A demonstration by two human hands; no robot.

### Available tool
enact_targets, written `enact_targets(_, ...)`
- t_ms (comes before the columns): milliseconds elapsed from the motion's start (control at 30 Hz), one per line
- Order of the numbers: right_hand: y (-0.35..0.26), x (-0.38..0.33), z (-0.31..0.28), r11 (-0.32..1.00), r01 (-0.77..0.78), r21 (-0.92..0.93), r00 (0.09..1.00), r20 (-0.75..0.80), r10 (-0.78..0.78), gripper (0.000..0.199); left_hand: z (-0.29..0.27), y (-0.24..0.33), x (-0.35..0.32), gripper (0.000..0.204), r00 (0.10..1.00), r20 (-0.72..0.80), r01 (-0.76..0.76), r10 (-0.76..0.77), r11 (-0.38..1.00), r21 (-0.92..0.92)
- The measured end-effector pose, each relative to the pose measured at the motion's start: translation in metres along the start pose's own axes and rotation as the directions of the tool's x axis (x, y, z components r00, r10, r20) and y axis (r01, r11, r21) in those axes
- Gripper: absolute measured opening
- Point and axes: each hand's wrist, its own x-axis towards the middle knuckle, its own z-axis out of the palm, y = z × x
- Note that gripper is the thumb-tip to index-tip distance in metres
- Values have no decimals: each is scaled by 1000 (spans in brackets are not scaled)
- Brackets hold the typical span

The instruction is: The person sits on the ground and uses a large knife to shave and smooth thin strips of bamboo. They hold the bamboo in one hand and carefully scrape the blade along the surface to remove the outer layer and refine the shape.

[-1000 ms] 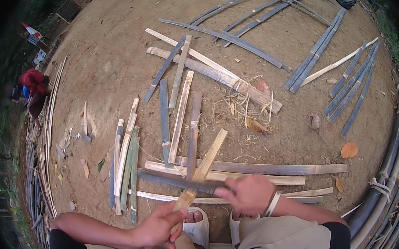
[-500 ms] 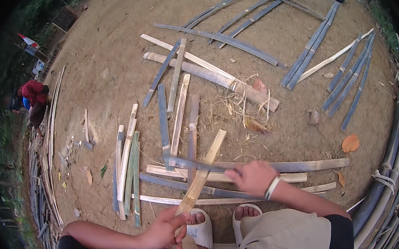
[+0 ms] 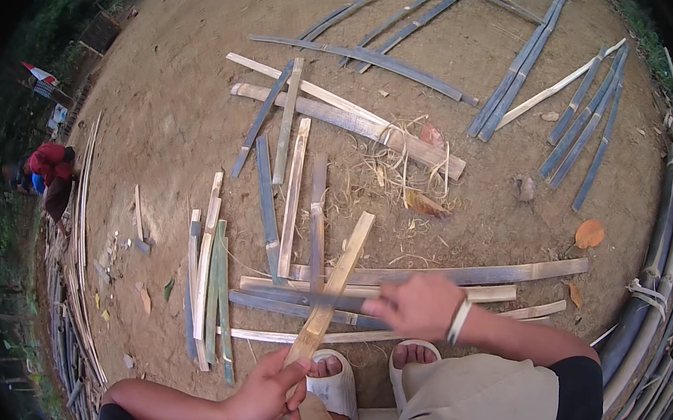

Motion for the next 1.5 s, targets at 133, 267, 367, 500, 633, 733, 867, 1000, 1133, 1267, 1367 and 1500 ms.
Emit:
enact_targets(133,11,4,8,999,-14,39,999,-30,15,58,5,-5,5,20,1000,-4,-10,10,999,53)
enact_targets(267,25,16,-5,983,-177,-45,983,-61,174,58,5,-7,4,20,1000,16,-18,17,998,52)
enact_targets(367,4,3,-10,998,-23,-50,1000,8,24,57,2,-9,5,19,999,17,-27,27,999,38)
enact_targets(500,49,25,3,991,-133,-10,990,-42,133,58,8,-4,4,19,999,25,19,-20,997,71)
enact_targets(633,7,8,-10,997,-66,-34,996,64,68,59,3,3,1,19,999,40,-20,18,997,69)
enact_targets(733,-19,-3,-8,999,47,-19,995,83,-46,60,5,-3,3,20,1000,17,-20,20,999,49)
enact_targets(867,35,33,6,991,-130,-38,991,-49,128,59,9,5,0,21,1000,6,8,-8,996,85)
enact_targets(1000,17,18,5,997,-28,-70,997,-70,23,57,4,12,-4,23,999,30,22,-24,997,68)
enact_targets(1133,30,17,16,998,48,-38,998,-40,-50,58,4,5,0,25,1000,18,8,-9,999,44)
enact_targets(1267,75,43,6,983,-178,-49,982,-76,174,60,5,5,-1,23,1000,18,-14,13,999,37)
enact_targets(1367,24,12,-8,992,-60,-110,996,63,67,62,2,8,-5,23,1000,19,1,-2,999,35)
enact_targets(1500,91,31,4,934,-357,-31,933,-56,355,61,7,14,-1,26,1000,19,23,-25,998,65)
